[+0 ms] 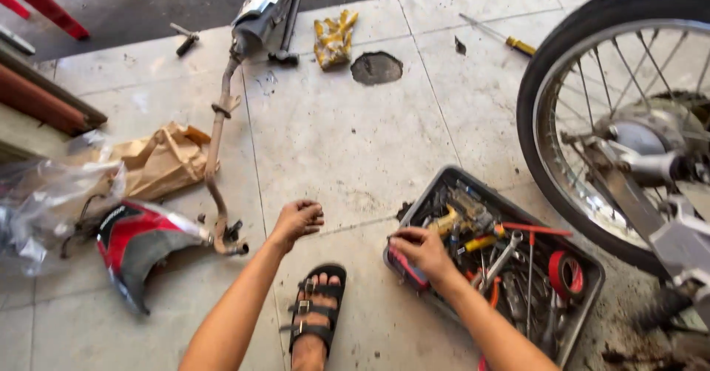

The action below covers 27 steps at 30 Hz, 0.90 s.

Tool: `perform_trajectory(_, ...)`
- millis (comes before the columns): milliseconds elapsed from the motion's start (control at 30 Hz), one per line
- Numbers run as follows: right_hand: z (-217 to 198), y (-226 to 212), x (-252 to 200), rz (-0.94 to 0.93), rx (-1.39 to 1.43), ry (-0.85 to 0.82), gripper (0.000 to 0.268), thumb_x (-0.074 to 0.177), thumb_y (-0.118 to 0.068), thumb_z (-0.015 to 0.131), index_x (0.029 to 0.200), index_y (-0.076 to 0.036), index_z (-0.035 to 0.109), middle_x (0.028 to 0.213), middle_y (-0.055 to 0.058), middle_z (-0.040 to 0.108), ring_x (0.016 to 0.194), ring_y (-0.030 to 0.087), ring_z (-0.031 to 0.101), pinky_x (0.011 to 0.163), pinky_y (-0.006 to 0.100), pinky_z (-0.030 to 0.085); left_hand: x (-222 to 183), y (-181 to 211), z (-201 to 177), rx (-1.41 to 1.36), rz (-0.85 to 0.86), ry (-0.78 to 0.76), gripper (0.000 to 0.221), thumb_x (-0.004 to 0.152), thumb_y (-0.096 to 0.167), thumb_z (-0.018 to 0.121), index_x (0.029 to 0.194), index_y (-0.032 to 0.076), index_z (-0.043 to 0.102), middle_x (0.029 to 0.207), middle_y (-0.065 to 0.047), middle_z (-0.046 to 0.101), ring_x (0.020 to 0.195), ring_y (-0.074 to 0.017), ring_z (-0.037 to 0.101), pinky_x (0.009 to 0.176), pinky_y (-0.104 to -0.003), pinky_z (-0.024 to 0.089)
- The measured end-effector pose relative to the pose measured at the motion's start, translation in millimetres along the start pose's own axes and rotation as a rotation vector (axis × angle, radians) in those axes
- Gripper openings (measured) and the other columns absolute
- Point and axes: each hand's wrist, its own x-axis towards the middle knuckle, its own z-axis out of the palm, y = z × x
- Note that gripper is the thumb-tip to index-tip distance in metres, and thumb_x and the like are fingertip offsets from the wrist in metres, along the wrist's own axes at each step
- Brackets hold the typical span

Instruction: Repairing and cleaning motorcycle engine components using hand tools and a cloth

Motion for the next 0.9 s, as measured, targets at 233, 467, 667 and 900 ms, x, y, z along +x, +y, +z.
perform_trajectory(233, 17, 20, 69, -0.475, -0.577, 0.070, 0.013, 0.077, -0.018, 0.082, 0.086, -0.010, 0.084, 0.069, -0.002, 0.060, 0.054, 0.010, 0.050, 0.049, 0.026, 0.042, 57, 75, 28, 0.061, -0.021, 0.020, 0.034, 0.091, 0.014, 0.070, 0.120, -0.002, 0.066, 0.097, -0.015, 0.071, 0.074, -0.0204, 0.066, 0.065, -0.032, 0.057)
perform_trajectory(467, 31, 52, 102, -0.391, -0.552, 0.356, 0.014, 0.072, -0.015, 0.085, 0.086, -0.015, 0.087, 0.063, -0.005, 0.053, 0.047, 0.008, 0.040, 0.041, 0.027, 0.033, 247, 130, 39, 0.951, 0.373, 0.189, 0.044, 0.096, 0.031, 0.057, 0.136, 0.012, 0.059, 0.095, -0.015, 0.077, 0.094, -0.0338, 0.072, 0.090, -0.045, 0.056)
perform_trajectory(667, 34, 79, 135, -0.289, -0.457, 0.432, 0.011, 0.068, -0.010, 0.086, 0.079, -0.007, 0.086, 0.055, -0.001, 0.055, 0.042, 0.009, 0.038, 0.039, 0.026, 0.030, 315, 231, 76, 1.113, 0.278, 0.263, 0.060, 0.101, 0.029, 0.062, 0.154, 0.012, 0.038, 0.100, -0.020, 0.070, 0.085, -0.0331, 0.073, 0.078, -0.046, 0.063)
perform_trajectory(900, 21, 126, 136, -0.269, -0.505, 0.372, 0.015, 0.064, -0.013, 0.090, 0.079, -0.012, 0.090, 0.055, -0.005, 0.056, 0.038, 0.003, 0.036, 0.034, 0.023, 0.027, 405, 263, 88, 1.209, 0.452, 0.285, 0.083, 0.102, 0.017, 0.061, 0.168, 0.025, 0.011, 0.090, -0.021, 0.068, 0.072, -0.0323, 0.069, 0.066, -0.046, 0.062)
